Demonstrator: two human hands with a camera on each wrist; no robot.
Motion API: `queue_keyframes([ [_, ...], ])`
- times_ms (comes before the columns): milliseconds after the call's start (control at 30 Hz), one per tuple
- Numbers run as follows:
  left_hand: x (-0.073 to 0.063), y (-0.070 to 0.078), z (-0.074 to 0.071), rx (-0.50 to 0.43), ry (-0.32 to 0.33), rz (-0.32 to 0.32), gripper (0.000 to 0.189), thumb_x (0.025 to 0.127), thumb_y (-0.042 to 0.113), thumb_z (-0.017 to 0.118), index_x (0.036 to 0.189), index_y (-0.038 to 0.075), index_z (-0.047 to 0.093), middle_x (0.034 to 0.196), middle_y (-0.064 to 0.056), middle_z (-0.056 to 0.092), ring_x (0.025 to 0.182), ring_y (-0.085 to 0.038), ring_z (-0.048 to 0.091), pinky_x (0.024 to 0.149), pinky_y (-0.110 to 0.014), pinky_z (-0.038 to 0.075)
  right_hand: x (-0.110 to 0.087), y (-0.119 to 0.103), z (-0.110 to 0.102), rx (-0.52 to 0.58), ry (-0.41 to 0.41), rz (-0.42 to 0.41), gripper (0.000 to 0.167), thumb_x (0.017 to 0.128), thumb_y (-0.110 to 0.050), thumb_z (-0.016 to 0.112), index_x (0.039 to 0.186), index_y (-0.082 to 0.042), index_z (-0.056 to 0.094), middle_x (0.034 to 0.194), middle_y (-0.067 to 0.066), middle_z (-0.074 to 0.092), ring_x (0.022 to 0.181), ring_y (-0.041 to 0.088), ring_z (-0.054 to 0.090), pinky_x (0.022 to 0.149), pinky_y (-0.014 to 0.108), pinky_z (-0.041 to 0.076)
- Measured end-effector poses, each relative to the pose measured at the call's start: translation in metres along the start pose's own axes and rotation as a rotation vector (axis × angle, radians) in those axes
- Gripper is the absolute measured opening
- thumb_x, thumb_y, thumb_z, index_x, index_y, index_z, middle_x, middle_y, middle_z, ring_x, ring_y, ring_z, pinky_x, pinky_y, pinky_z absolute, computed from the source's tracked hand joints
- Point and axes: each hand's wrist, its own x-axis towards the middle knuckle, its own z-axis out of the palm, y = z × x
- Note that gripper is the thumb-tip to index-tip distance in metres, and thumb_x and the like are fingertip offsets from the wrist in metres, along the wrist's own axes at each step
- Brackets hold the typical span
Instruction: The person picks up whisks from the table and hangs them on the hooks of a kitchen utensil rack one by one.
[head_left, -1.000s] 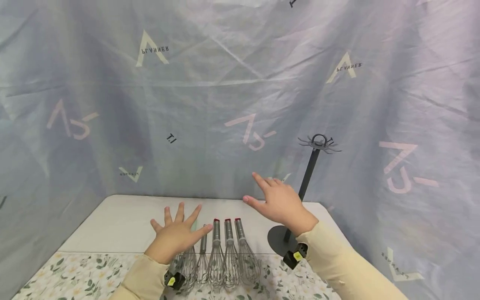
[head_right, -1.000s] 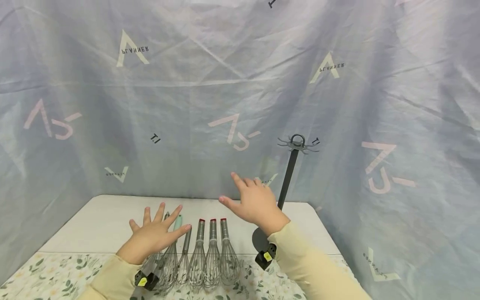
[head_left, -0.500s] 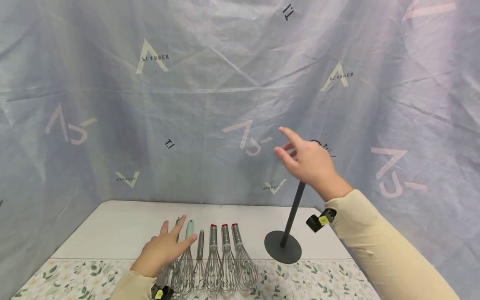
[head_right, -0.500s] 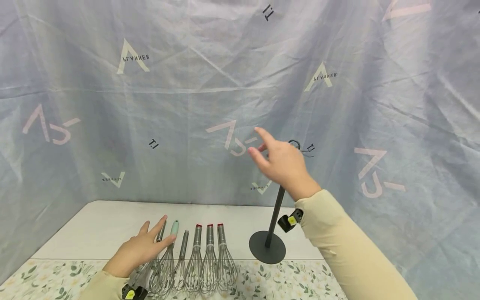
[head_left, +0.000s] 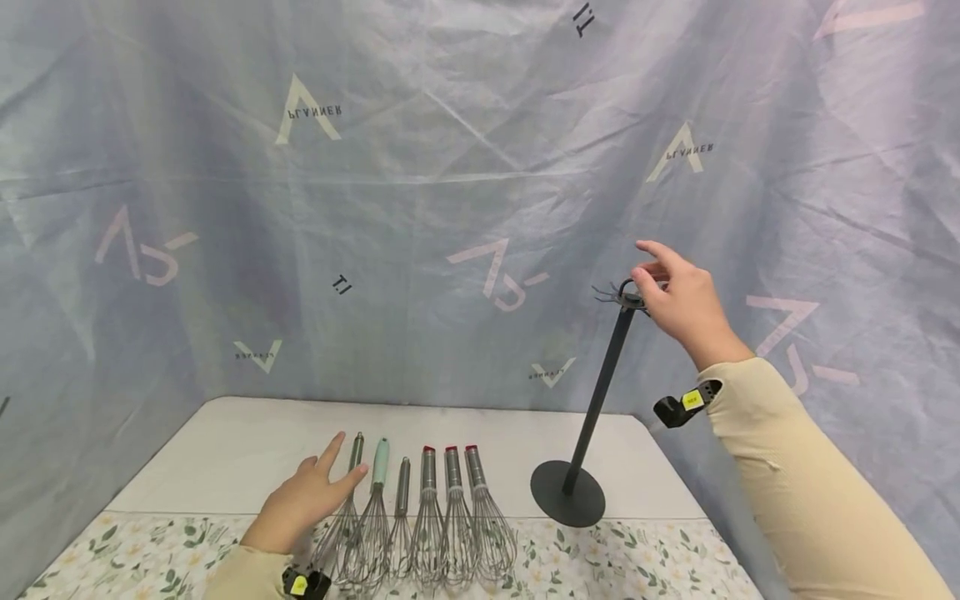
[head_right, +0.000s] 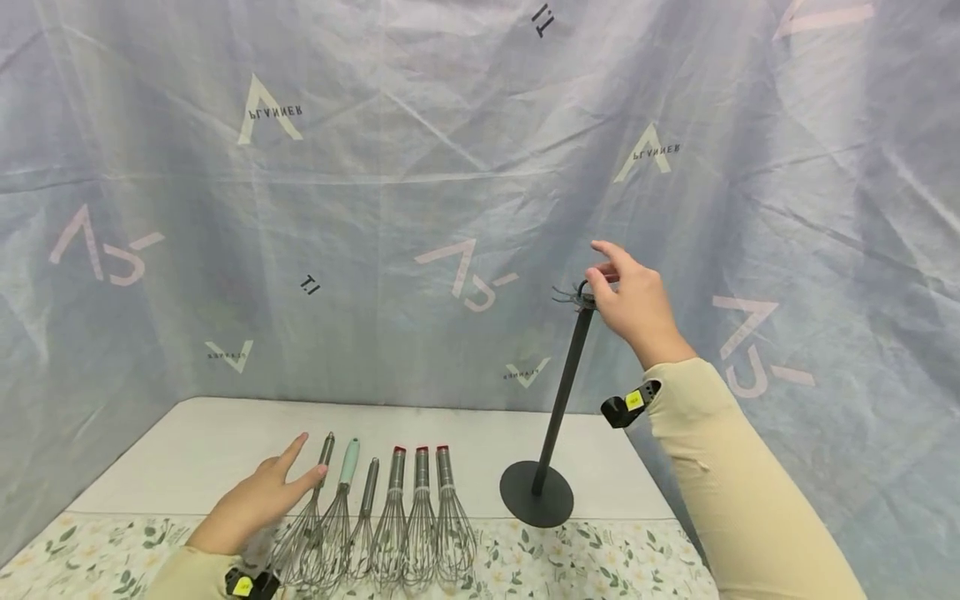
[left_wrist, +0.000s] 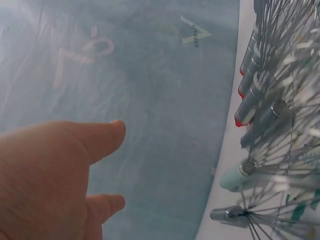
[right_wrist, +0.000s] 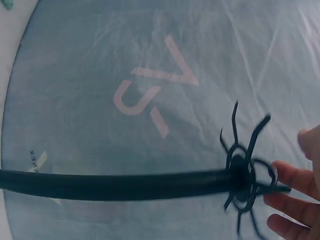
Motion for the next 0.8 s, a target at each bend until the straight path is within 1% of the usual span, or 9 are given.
queue_keyframes([
  [67,0.002,-0.005,0.0,-0.01,0.01,0.012,0.1,0.096,0.074,0.04,0.161,0.003,0.015,0.141,-0.051,0.032,0.108,-0.065,0.054,0.073,-0.071,0.049,0.0,0.006,-0.001,0.004,-0.025,0.023,0.047,0.106,-0.034,0.051,0.151,-0.019,0.049,0.129,0.02,0.065,0.119,0.04,0.06,0.09,0.059,0.05],
  [167,0.002,-0.009,0.002,-0.022,0.029,0.008,0.098,0.098,0.07,0.042,0.16,0.0,0.016,0.14,-0.051,0.034,0.113,-0.066,0.051,0.079,-0.073,0.047,0.001,0.012,-0.001,-0.011,-0.046,0.048,0.039,0.106,-0.03,0.053,0.141,-0.016,0.061,0.124,0.018,0.067,0.109,0.036,0.063,0.077,0.049,0.051],
  [267,0.004,-0.014,0.007,-0.031,0.046,0.0,0.097,0.098,0.069,0.044,0.159,-0.002,0.016,0.137,-0.05,0.039,0.11,-0.065,0.053,0.078,-0.07,0.049,0.0,0.014,0.001,-0.026,-0.031,0.073,0.032,0.105,-0.025,0.055,0.132,-0.015,0.069,0.116,0.016,0.07,0.09,0.029,0.061,0.061,0.038,0.044],
  [333,0.006,-0.017,0.011,-0.058,0.044,-0.004,0.098,0.098,0.069,0.044,0.16,-0.001,0.016,0.137,-0.048,0.041,0.11,-0.062,0.055,0.079,-0.069,0.05,-0.001,0.015,0.002,-0.025,-0.02,0.092,0.03,0.105,-0.025,0.056,0.13,-0.016,0.071,0.115,0.015,0.072,0.084,0.025,0.058,0.057,0.034,0.04],
  [433,0.009,-0.022,0.015,-0.203,-0.003,-0.029,0.096,0.098,0.067,0.047,0.161,0.004,0.013,0.143,-0.045,0.038,0.106,-0.057,0.06,0.07,-0.061,0.055,-0.002,0.017,0.001,-0.012,-0.013,0.11,0.03,0.105,-0.023,0.056,0.13,-0.016,0.071,0.116,0.015,0.073,0.081,0.025,0.056,0.055,0.033,0.038],
  [567,0.013,-0.026,0.015,-0.481,-0.087,-0.097,0.091,0.1,0.062,0.05,0.163,0.013,0.009,0.151,-0.042,0.028,0.102,-0.048,0.063,0.061,-0.047,0.057,-0.001,0.018,0.0,0.014,-0.032,0.125,0.031,0.105,-0.021,0.056,0.132,-0.016,0.07,0.12,0.015,0.072,0.091,0.024,0.06,0.057,0.033,0.038],
  [600,0.014,-0.027,0.015,-0.538,-0.103,-0.112,0.088,0.101,0.06,0.05,0.163,0.014,0.008,0.151,-0.041,0.027,0.102,-0.046,0.063,0.062,-0.047,0.057,-0.001,0.019,-0.001,0.021,-0.038,0.128,0.031,0.105,-0.021,0.055,0.132,-0.016,0.07,0.121,0.015,0.071,0.094,0.024,0.061,0.058,0.032,0.038],
  [700,0.016,-0.03,0.014,-0.651,-0.134,-0.14,0.082,0.104,0.053,0.049,0.164,0.015,0.008,0.149,-0.039,0.031,0.101,-0.04,0.063,0.065,-0.046,0.058,0.0,0.02,0.0,0.035,-0.055,0.135,0.031,0.106,-0.02,0.055,0.134,-0.016,0.069,0.121,0.015,0.071,0.101,0.026,0.063,0.061,0.032,0.039],
  [800,0.019,-0.033,0.014,-0.711,-0.16,-0.162,0.078,0.105,0.049,0.047,0.164,0.014,0.008,0.148,-0.038,0.034,0.097,-0.036,0.064,0.068,-0.046,0.059,0.0,0.021,0.002,0.042,-0.059,0.136,0.031,0.106,-0.021,0.055,0.134,-0.015,0.069,0.122,0.015,0.071,0.105,0.027,0.063,0.064,0.032,0.04],
])
